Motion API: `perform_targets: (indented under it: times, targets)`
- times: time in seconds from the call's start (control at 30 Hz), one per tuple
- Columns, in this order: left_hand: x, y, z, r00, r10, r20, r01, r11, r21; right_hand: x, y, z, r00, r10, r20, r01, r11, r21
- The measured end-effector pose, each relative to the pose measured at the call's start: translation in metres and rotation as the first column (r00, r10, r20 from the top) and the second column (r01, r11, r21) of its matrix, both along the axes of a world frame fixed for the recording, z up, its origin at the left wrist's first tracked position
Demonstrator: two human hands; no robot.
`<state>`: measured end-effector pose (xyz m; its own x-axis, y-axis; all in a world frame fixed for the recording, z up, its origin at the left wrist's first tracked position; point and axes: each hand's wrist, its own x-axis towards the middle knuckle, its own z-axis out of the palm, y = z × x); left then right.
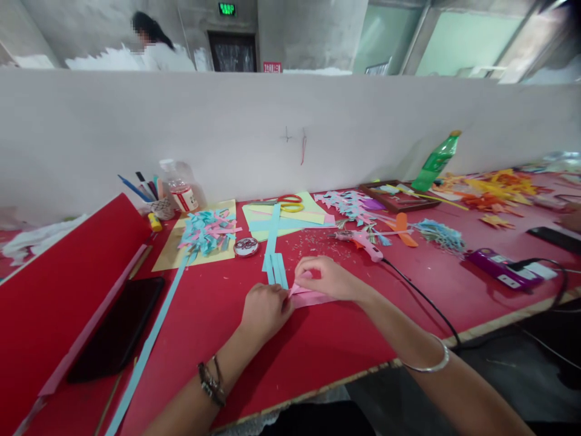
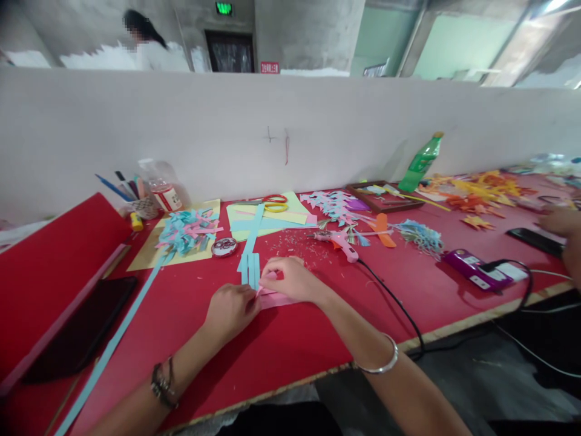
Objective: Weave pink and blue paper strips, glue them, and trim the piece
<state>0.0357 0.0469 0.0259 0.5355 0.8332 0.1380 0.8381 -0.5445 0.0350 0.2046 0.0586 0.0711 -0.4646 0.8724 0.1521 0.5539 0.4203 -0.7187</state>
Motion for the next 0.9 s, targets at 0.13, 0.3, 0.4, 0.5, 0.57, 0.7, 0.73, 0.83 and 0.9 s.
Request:
perform_targets:
  times: [0.13,0.3,0.4,0.5,0.57,0.7,0.73,0.83,0.9]
  targets:
    - [0.003,-0.001,0.007,0.999,0.023,-0.026,-0.023,0.999,-0.022,0.001,-0.001,0.005,0.987,-0.011,-0.159,0.003,0.999,-0.050]
    - [0.004,-0.003,0.010,0.994,0.096,-0.045,-0.098,0.993,-0.062,0.026,0.005,0.012,0.989,-0.113,-0.100,0.115,0.993,0.018]
    - [0.001,-0.003,0.011,0.994,0.102,-0.044,-0.105,0.991,-0.080,0.064,0.017,0.001,0.838,-0.505,0.206,0.466,0.859,0.211]
    - [-0.002,-0.003,0.013,0.992,0.119,-0.043,-0.123,0.985,-0.121,0.105,0.031,-0.022,0.476,-0.718,0.507,0.657,0.674,0.337]
    - [-0.005,-0.002,0.013,0.991,0.131,-0.031,-0.134,0.979,-0.151,0.123,0.038,-0.039,0.408,-0.716,0.566,0.704,0.642,0.305]
    - [-0.009,-0.002,0.011,0.990,0.143,0.018,-0.138,0.974,-0.178,0.136,0.043,-0.059,0.435,-0.702,0.564,0.703,0.656,0.274]
    - [-0.010,-0.002,0.010,0.989,0.148,0.025,-0.142,0.974,-0.175,0.136,0.042,-0.060,0.433,-0.710,0.556,0.708,0.649,0.277]
    - [-0.013,-0.002,0.005,0.988,0.152,0.026,-0.147,0.977,-0.154,0.133,0.041,-0.053,0.406,-0.747,0.526,0.736,0.609,0.297]
    - [-0.015,-0.001,0.003,0.987,0.157,0.023,-0.151,0.977,-0.150,0.130,0.038,-0.044,0.384,-0.796,0.468,0.750,0.564,0.344]
